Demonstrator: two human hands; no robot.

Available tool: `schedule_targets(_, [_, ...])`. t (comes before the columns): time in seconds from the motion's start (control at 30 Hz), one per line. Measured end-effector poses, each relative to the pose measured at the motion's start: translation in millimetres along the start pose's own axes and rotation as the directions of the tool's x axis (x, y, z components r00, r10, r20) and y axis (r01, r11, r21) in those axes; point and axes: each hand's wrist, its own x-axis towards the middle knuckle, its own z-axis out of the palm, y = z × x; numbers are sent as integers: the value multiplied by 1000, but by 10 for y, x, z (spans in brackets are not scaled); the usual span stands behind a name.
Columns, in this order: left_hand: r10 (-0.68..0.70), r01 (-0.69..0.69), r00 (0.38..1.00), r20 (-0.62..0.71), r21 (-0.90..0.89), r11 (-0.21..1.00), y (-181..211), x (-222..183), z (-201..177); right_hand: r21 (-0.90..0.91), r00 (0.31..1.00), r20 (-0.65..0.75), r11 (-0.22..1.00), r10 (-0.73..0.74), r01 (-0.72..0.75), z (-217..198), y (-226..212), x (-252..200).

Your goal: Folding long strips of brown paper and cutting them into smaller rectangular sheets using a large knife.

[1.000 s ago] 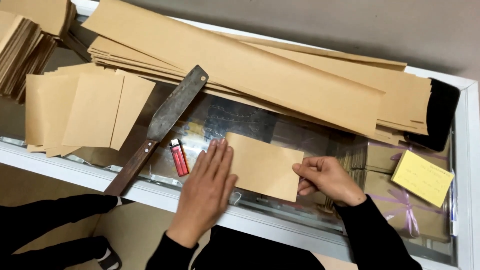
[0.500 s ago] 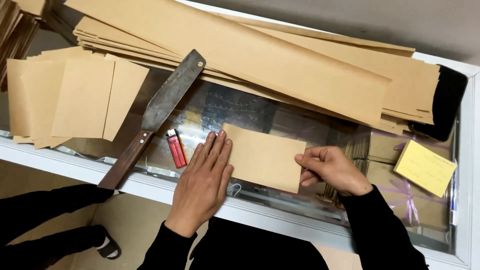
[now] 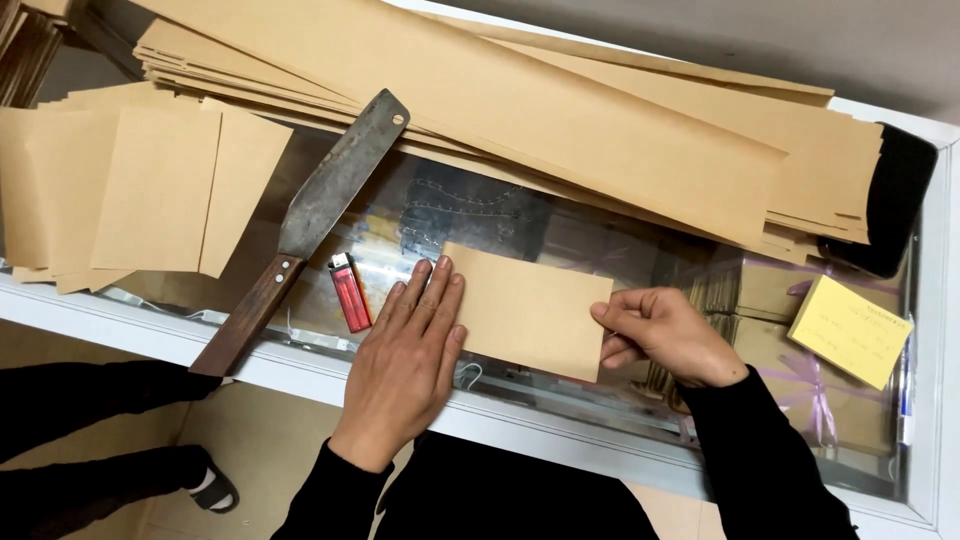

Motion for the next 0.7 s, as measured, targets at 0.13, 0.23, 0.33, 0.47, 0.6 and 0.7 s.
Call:
schedule_targets(0.13, [3, -3, 1000, 11, 23, 1000, 1, 3, 0, 3, 1000, 2, 1000, 5, -5, 5, -9, -6])
schedule_targets(0.23, [10, -10, 1000, -25, 0, 1000, 12, 10, -15, -25, 1000, -1, 1000, 11, -11, 19, -33, -24])
schedule_targets(0.33, [11, -11, 1000, -14, 8, 1000, 10, 14, -13, -20, 1000, -2, 1000, 1, -1, 19, -34, -26])
schedule_targets(0.47, [12, -12, 1000, -21, 11, 1000, 14, 13, -24, -19, 1000, -20, 1000, 22, -23, 34, -53, -37])
schedule_targets(0.6, [8, -8, 1000, -17, 22, 1000, 13, 13, -13, -6, 1000, -10, 1000, 17, -17, 19, -19, -8])
schedule_targets(0.7, [10, -10, 1000, 0, 45, 999, -1, 9, 9, -9, 1000, -3, 1000, 16, -16, 14, -17, -8])
